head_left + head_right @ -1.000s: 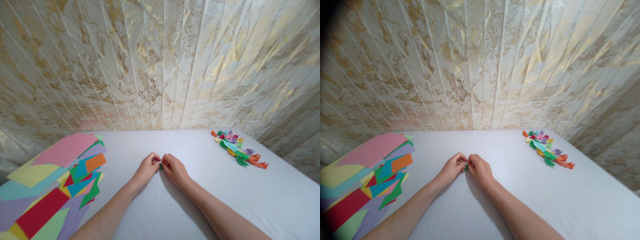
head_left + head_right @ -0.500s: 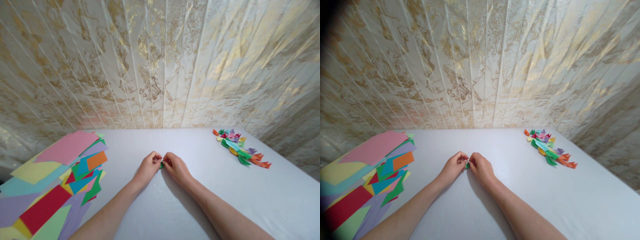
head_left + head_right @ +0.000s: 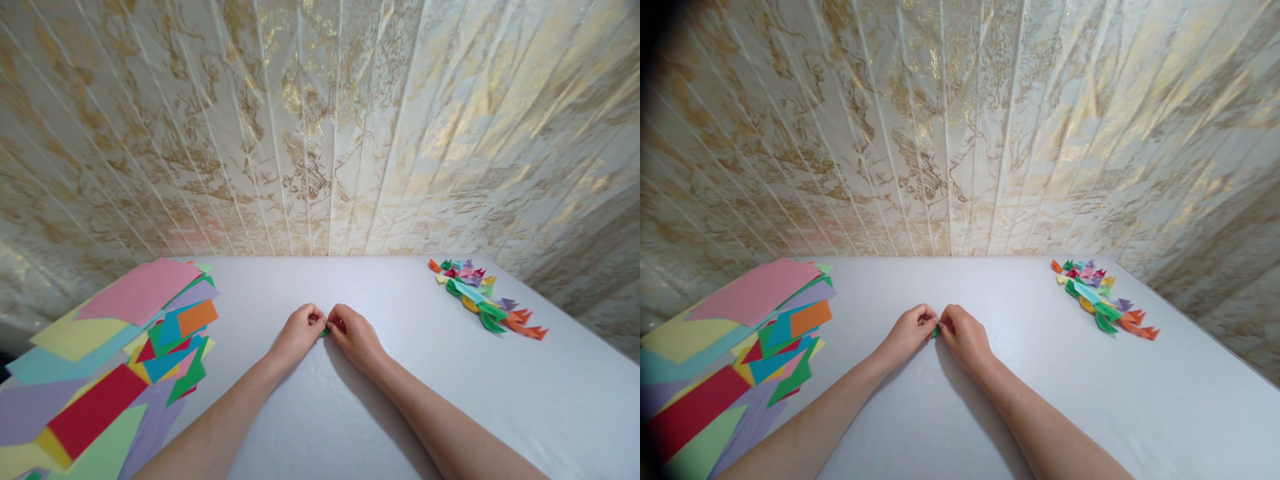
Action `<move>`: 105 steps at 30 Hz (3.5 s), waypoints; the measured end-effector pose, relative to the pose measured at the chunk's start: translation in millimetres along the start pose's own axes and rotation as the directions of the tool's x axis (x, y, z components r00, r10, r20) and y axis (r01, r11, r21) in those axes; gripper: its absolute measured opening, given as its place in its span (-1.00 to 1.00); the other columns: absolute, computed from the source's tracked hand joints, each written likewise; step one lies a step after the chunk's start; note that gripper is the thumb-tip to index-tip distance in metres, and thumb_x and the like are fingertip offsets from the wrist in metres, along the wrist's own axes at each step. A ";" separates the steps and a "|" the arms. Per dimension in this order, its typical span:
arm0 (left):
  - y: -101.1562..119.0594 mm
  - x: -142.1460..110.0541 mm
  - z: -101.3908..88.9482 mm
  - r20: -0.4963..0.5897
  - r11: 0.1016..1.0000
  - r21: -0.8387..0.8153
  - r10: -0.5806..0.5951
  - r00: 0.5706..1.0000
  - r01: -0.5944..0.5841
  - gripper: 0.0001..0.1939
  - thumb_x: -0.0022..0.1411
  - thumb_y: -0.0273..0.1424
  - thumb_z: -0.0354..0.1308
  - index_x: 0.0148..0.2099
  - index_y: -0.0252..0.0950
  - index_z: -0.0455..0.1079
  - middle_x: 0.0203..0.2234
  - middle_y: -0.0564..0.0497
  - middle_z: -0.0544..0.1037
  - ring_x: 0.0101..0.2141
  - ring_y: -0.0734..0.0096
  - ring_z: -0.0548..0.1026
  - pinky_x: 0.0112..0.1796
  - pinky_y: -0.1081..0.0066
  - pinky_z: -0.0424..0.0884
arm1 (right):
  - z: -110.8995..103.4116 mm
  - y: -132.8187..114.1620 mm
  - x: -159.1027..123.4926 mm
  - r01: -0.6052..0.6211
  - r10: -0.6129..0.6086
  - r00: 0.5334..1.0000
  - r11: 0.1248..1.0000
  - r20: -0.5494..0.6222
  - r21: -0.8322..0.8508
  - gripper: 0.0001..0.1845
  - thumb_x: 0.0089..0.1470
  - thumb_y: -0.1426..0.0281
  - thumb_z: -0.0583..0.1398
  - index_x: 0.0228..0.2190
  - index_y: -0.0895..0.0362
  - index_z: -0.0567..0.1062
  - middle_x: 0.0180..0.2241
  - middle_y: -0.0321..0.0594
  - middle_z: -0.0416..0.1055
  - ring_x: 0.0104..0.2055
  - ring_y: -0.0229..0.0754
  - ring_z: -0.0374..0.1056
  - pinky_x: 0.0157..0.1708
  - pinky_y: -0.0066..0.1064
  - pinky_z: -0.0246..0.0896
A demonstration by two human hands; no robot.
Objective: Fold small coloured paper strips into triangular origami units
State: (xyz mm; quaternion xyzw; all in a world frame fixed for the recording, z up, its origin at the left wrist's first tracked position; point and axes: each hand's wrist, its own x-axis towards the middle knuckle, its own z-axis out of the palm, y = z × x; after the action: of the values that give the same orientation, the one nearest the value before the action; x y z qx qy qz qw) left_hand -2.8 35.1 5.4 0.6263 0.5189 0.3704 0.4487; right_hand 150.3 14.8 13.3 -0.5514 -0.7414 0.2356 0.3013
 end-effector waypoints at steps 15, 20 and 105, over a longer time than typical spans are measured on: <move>8.5 -0.1 -0.7 -0.008 0.995 0.039 -0.093 0.996 0.093 -0.94 -0.05 -0.48 0.06 -0.51 -0.30 0.34 -0.63 0.11 0.39 -0.53 0.45 0.34 -0.44 0.46 0.22 | 3.2 -0.7 -1.4 0.006 -0.006 1.000 1.000 -0.001 -0.008 -0.89 0.06 0.49 0.10 -0.36 0.07 0.39 -0.40 -0.34 0.38 -0.41 -0.29 0.25 -0.40 -0.49 0.03; 10.9 -0.6 -2.0 -0.007 0.991 0.097 -0.095 0.995 0.096 -0.91 -0.03 -0.49 0.04 -0.54 -0.30 0.33 -0.63 0.10 0.40 -0.51 0.44 0.34 -0.42 0.46 0.22 | 2.4 -2.6 -2.5 0.030 -0.030 1.000 0.999 0.002 -0.024 -0.88 0.06 0.52 0.08 -0.39 0.07 0.38 -0.38 -0.35 0.36 -0.41 -0.30 0.24 -0.41 -0.49 0.01; 9.1 -3.1 -5.8 0.049 0.994 -0.026 -0.102 0.994 0.104 -0.96 -0.01 -0.50 0.04 -0.47 -0.29 0.30 -0.64 0.11 0.40 -0.56 0.50 0.34 -0.47 0.49 0.22 | 1.9 1.5 4.5 0.029 -0.029 1.000 0.997 -0.004 0.074 -0.89 0.04 0.54 0.11 -0.43 0.12 0.38 -0.46 -0.32 0.35 -0.42 -0.27 0.23 -0.41 -0.48 0.04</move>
State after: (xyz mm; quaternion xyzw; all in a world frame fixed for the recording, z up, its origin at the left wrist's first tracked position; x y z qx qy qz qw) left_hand -5.9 32.5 15.9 0.6008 0.5344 0.3393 0.4883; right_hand 149.0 19.5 11.8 -0.5296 -0.7396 0.2575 0.3260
